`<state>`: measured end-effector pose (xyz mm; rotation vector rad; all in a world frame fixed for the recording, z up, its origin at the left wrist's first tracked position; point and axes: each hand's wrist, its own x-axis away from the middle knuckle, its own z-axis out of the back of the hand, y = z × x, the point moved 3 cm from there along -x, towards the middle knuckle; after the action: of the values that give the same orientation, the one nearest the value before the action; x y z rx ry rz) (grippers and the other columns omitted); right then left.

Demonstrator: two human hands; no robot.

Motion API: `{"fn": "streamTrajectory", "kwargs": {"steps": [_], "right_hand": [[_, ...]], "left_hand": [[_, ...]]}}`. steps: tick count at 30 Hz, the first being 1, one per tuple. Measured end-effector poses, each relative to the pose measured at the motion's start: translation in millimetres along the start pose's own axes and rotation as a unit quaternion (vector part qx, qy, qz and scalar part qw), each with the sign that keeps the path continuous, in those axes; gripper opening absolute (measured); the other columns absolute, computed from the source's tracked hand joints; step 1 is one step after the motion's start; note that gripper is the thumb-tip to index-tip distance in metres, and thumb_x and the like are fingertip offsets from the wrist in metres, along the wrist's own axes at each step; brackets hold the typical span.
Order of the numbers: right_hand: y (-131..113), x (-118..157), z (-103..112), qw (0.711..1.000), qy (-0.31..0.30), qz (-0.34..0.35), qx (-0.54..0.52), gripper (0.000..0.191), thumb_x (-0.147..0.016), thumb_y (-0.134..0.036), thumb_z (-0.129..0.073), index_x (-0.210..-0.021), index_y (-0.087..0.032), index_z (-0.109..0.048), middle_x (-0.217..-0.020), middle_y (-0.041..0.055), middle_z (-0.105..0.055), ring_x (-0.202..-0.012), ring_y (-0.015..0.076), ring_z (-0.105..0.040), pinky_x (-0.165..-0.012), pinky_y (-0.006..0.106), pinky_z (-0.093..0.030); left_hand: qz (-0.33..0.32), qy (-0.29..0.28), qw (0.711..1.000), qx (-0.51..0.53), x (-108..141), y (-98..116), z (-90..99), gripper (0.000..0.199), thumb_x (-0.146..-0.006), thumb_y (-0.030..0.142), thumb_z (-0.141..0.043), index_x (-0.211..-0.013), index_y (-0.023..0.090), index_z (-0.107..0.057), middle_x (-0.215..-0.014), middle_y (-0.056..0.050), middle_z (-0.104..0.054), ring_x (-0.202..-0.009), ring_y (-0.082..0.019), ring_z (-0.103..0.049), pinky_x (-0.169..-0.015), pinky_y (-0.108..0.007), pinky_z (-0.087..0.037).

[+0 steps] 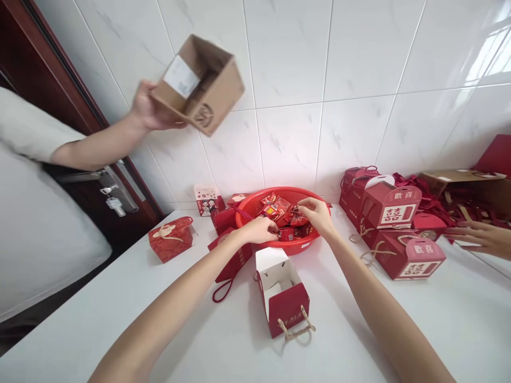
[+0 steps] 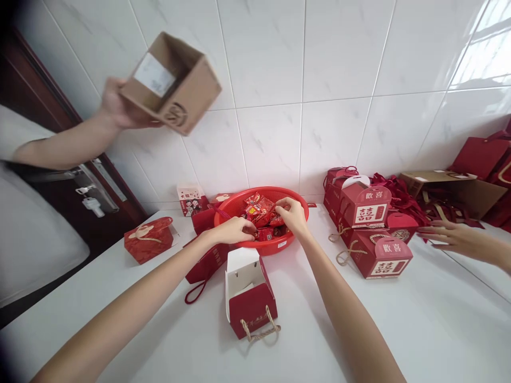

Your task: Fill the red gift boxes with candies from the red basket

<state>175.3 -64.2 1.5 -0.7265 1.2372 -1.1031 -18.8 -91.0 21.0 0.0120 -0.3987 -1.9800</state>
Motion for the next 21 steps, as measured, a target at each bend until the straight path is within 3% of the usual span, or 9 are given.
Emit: {"fn": "streamTrajectory", "kwargs": {"steps": [5, 8, 13, 16, 19, 21], "right_hand": [[-1.2, 0.4, 0.2, 1.0, -0.005, 0.006, 0.02, 0.012, -0.072, -0.027, -0.059, -0.078, -0.02, -0.066, -0.09, 0.005, -0.076, -0.078, 0.0201, -0.069, -0.076, 0.034, -0.055], [-3.6, 1.2, -1.5, 0.999, -0.02, 0.005, 0.041, 0.012, -0.073, -0.025, -0.058, -0.079, -0.019, -0.067, -0.091, 0.0057, -0.075, -0.077, 0.0197, -0.069, -0.074, 0.033, -0.054], [-3.8, 2.3, -2.8, 0.997, -0.032, 0.004, 0.071, 0.012, -0.074, -0.024, -0.058, -0.08, -0.019, -0.068, -0.092, 0.005, -0.075, -0.075, 0.0183, -0.068, -0.074, 0.031, -0.053], [-3.7, 2.7, -2.7, 0.997, -0.034, 0.006, 0.076, 0.013, -0.075, -0.024, -0.057, -0.08, -0.02, -0.068, -0.093, 0.0049, -0.075, -0.076, 0.0182, -0.067, -0.073, 0.031, -0.052], [-4.2, 3.5, -2.5, 0.996, -0.039, 0.008, 0.076, 0.013, -0.076, -0.023, -0.056, -0.081, -0.019, -0.067, -0.094, 0.0051, -0.075, -0.075, 0.0177, -0.067, -0.073, 0.031, -0.051], [-4.1, 3.8, -2.8, 0.996, -0.043, 0.009, 0.078, 0.012, -0.077, -0.023, -0.056, -0.081, -0.019, -0.067, -0.095, 0.0053, -0.075, -0.075, 0.0175, -0.067, -0.073, 0.031, -0.051]], "left_hand": [[0.025, -0.04, 0.999, -0.023, -18.1, 0.0, -6.1, 0.076, -0.08, 0.054, -0.067, -0.147, 0.022, -0.048, -0.149, -0.011, -0.053, -0.135, -0.032, -0.051, -0.106, -0.036, -0.043], [0.047, -0.038, 0.998, -0.034, -26.7, 3.0, -10.0, 0.084, -0.08, 0.056, -0.067, -0.151, 0.019, -0.04, -0.146, -0.017, -0.054, -0.132, -0.035, -0.053, -0.101, -0.04, -0.046], [0.049, 0.005, 0.998, -0.048, -33.3, 7.1, -14.3, 0.059, -0.074, 0.048, -0.073, -0.122, 0.018, -0.06, -0.117, -0.015, -0.07, -0.107, -0.034, -0.067, -0.084, -0.036, -0.051], [0.055, 0.059, 0.995, -0.055, -29.1, 9.1, -12.2, 0.037, -0.079, 0.048, -0.067, -0.102, 0.019, -0.066, -0.11, -0.014, -0.07, -0.103, -0.035, -0.068, -0.082, -0.039, -0.052], [0.123, 0.167, 0.975, -0.074, -21.1, 7.5, -4.3, 0.034, -0.089, 0.039, -0.056, -0.113, 0.016, -0.065, -0.125, -0.02, -0.062, -0.107, -0.037, -0.068, -0.085, -0.043, -0.053], [0.186, 0.17, 0.965, -0.075, -18.1, 3.4, -2.8, 0.038, -0.09, 0.032, -0.055, -0.121, 0.011, -0.062, -0.126, -0.024, -0.06, -0.109, -0.038, -0.067, -0.085, -0.044, -0.053]]}}
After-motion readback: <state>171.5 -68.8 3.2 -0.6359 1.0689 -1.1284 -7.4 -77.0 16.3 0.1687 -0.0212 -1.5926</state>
